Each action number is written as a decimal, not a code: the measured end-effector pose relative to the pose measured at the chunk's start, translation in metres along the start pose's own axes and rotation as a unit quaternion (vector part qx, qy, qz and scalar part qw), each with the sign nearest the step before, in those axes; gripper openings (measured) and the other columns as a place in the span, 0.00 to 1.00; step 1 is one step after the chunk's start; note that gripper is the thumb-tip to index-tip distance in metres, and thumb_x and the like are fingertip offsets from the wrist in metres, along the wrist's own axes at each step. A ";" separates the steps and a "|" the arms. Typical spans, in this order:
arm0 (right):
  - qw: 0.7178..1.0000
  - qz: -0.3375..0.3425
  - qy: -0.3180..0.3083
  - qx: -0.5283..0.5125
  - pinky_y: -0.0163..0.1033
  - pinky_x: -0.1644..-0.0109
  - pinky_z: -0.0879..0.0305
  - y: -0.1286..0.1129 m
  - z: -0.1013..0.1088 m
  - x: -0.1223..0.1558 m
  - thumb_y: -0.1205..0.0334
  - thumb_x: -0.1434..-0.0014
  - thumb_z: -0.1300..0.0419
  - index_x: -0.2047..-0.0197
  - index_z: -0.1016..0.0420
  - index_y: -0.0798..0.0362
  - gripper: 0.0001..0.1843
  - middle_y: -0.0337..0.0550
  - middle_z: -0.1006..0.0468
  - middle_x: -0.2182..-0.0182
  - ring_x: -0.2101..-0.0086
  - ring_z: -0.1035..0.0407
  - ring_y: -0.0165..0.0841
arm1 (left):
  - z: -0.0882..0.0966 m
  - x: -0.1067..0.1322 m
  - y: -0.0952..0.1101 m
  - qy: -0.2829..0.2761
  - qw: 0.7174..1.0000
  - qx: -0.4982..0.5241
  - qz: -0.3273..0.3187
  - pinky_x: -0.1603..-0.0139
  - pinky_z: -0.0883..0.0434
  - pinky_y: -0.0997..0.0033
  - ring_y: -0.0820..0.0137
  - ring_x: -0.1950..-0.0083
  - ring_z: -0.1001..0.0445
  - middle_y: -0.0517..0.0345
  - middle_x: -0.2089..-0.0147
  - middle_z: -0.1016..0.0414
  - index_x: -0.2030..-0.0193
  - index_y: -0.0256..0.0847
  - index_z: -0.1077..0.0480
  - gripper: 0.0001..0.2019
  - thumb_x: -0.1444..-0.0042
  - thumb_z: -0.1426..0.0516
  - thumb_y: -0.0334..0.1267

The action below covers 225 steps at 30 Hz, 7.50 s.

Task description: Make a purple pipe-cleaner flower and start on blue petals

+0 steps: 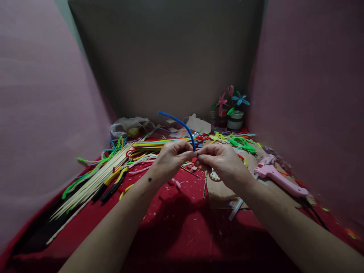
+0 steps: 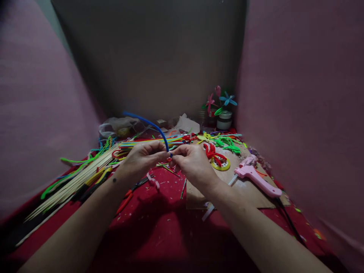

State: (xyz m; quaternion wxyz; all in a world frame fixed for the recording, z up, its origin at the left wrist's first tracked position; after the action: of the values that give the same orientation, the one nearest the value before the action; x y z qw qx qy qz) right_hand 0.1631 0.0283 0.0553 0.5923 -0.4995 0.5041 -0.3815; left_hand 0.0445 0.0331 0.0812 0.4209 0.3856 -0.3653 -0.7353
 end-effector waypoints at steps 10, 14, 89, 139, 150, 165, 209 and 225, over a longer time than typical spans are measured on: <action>0.974 -0.156 -0.117 -0.114 0.32 0.73 0.41 0.019 -0.001 0.002 0.63 0.56 0.36 0.76 0.23 0.60 0.07 0.46 0.22 0.79 0.79 0.34 0.26 | 0.007 0.004 -0.001 0.005 1.000 -0.003 0.029 0.73 0.42 0.76 0.77 0.75 0.41 0.62 0.76 0.36 0.72 0.34 0.33 0.08 0.52 0.43 0.39; 0.977 -0.151 -0.123 -0.087 0.30 0.80 0.49 0.025 0.000 0.002 0.64 0.56 0.36 0.75 0.23 0.60 0.07 0.42 0.24 0.80 0.84 0.40 0.21 | 0.005 0.002 -0.005 -0.036 0.998 -0.016 0.043 0.74 0.43 0.76 0.77 0.75 0.41 0.61 0.76 0.35 0.72 0.33 0.31 0.11 0.51 0.44 0.41; 0.996 -0.032 -0.015 0.087 0.32 0.80 0.42 -0.026 -0.013 0.010 0.66 0.52 0.39 0.80 0.24 0.57 0.08 0.41 0.26 0.84 0.82 0.35 0.26 | 0.019 0.020 0.025 0.052 0.997 -0.058 -0.015 0.72 0.41 0.75 0.74 0.72 0.37 0.62 0.77 0.34 0.76 0.36 0.30 0.05 0.52 0.45 0.34; 0.961 -0.180 -0.067 -0.200 0.36 0.77 0.28 0.033 -0.021 -0.002 0.76 0.47 0.49 0.71 0.35 0.57 0.06 0.46 0.23 0.82 0.82 0.27 0.33 | 0.008 -0.005 -0.042 0.039 0.981 0.168 0.090 0.83 0.49 0.79 0.82 0.84 0.43 0.65 0.85 0.39 0.80 0.34 0.33 0.12 0.54 0.39 0.39; 0.957 -0.174 -0.111 -0.206 0.37 0.73 0.26 0.041 -0.019 -0.007 0.73 0.49 0.45 0.70 0.28 0.61 0.05 0.51 0.20 0.76 0.78 0.25 0.34 | 0.002 -0.005 -0.048 -0.007 0.969 0.220 0.113 0.85 0.46 0.79 0.80 0.85 0.40 0.62 0.83 0.34 0.70 0.32 0.27 0.08 0.54 0.40 0.36; 0.972 -0.177 -0.075 -0.138 0.32 0.78 0.29 0.045 -0.016 -0.008 0.74 0.51 0.42 0.73 0.29 0.59 0.03 0.45 0.23 0.80 0.80 0.27 0.32 | 0.002 -0.003 -0.034 0.035 0.989 0.089 0.116 0.87 0.44 0.79 0.78 0.87 0.39 0.62 0.85 0.33 0.70 0.33 0.26 0.05 0.55 0.42 0.30; 0.979 -0.149 -0.055 -0.126 0.29 0.81 0.41 0.049 -0.013 -0.007 0.66 0.56 0.35 0.77 0.25 0.60 0.05 0.42 0.25 0.82 0.84 0.35 0.24 | 0.004 -0.007 -0.042 0.069 0.988 0.086 0.104 0.89 0.47 0.81 0.80 0.89 0.46 0.69 0.88 0.40 0.77 0.38 0.37 0.04 0.59 0.48 0.26; 0.991 -0.103 -0.044 -0.068 0.28 0.81 0.46 0.051 -0.014 -0.007 0.63 0.52 0.38 0.72 0.23 0.58 0.06 0.38 0.27 0.82 0.84 0.40 0.21 | 0.001 -0.010 -0.043 0.028 0.981 0.170 0.095 0.84 0.35 0.76 0.76 0.86 0.36 0.64 0.85 0.33 0.74 0.37 0.37 0.06 0.59 0.48 0.24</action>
State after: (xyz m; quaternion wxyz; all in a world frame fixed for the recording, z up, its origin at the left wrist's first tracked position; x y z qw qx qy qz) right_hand 0.1452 0.0431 0.0074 0.5359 -0.6042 0.4487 -0.3827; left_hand 0.0330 0.0585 0.0471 0.4269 0.4352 -0.5078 -0.6086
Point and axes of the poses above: each hand's wrist, its own x-axis away from the middle knuckle, its own z-axis out of the back of the hand, y = z × x, the point moved 6 cm from there along -x, towards the middle knuckle
